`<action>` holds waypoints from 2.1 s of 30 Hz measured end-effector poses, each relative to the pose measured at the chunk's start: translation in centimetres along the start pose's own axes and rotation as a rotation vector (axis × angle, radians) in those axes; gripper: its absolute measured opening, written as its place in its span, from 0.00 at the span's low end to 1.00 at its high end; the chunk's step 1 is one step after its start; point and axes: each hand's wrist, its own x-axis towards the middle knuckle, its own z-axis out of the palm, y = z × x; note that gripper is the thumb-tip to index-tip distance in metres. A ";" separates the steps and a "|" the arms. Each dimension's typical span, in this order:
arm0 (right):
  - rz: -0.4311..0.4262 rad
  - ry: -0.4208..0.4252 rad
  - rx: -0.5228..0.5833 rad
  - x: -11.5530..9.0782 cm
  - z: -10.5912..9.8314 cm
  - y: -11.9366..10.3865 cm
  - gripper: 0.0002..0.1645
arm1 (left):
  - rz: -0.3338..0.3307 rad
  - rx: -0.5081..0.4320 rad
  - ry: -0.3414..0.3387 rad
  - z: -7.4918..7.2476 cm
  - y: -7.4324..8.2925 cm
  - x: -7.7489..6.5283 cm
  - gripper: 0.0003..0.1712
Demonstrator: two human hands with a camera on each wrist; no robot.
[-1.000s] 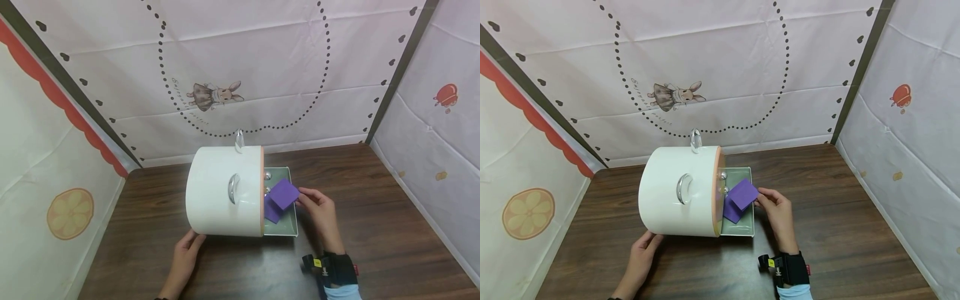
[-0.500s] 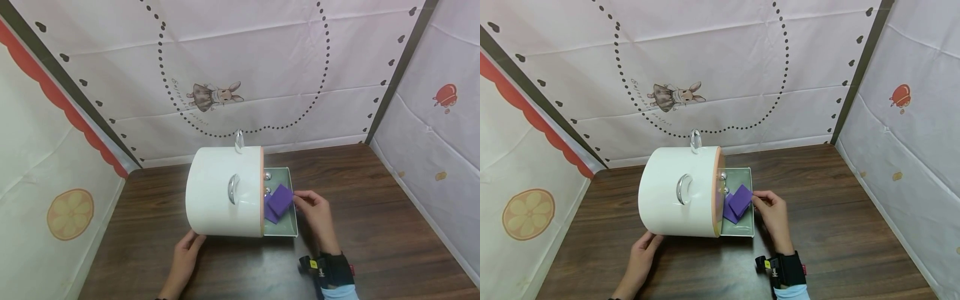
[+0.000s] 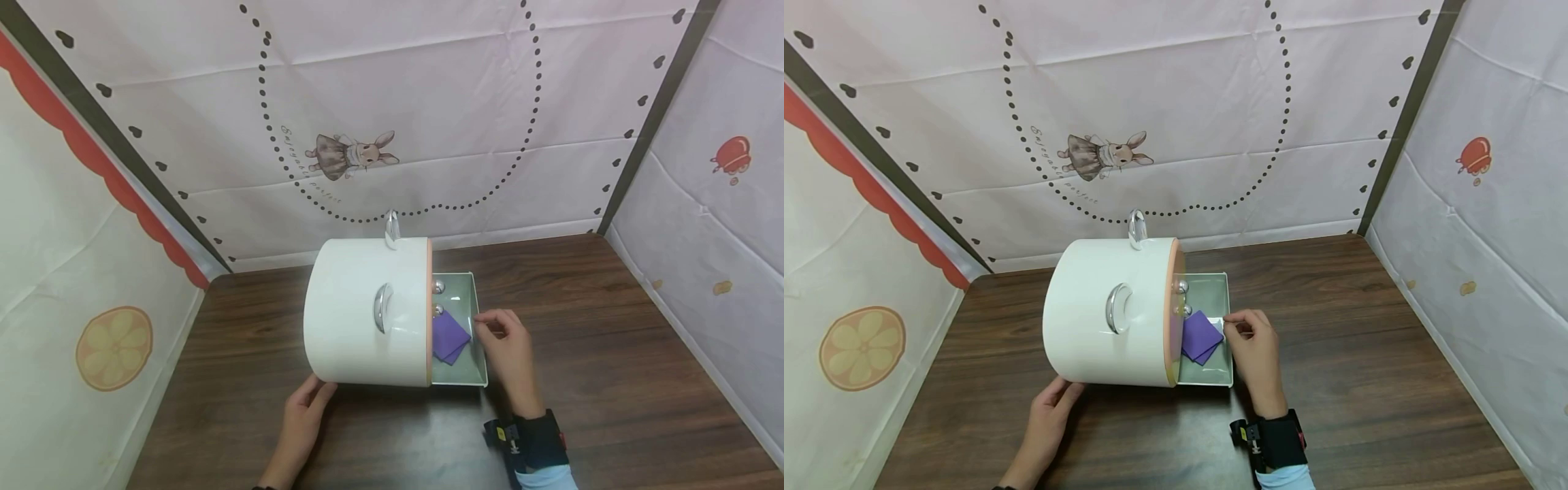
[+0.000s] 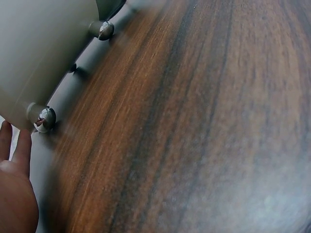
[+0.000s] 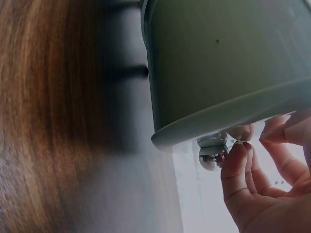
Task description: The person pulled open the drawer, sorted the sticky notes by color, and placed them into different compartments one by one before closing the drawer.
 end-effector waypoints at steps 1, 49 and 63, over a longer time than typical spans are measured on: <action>0.003 -0.001 -0.007 0.0 0.0 0.0 0.02 | -0.002 -0.002 0.000 0.0 -0.4 0.1 0.28; 0.288 -0.192 0.209 0.5 -0.1 2.2 0.15 | -0.013 -0.038 0.003 0.0 1.4 -0.7 0.29; 0.326 -0.201 0.188 0.4 -0.1 2.1 0.14 | -0.002 -0.029 0.014 0.1 -1.6 0.4 0.29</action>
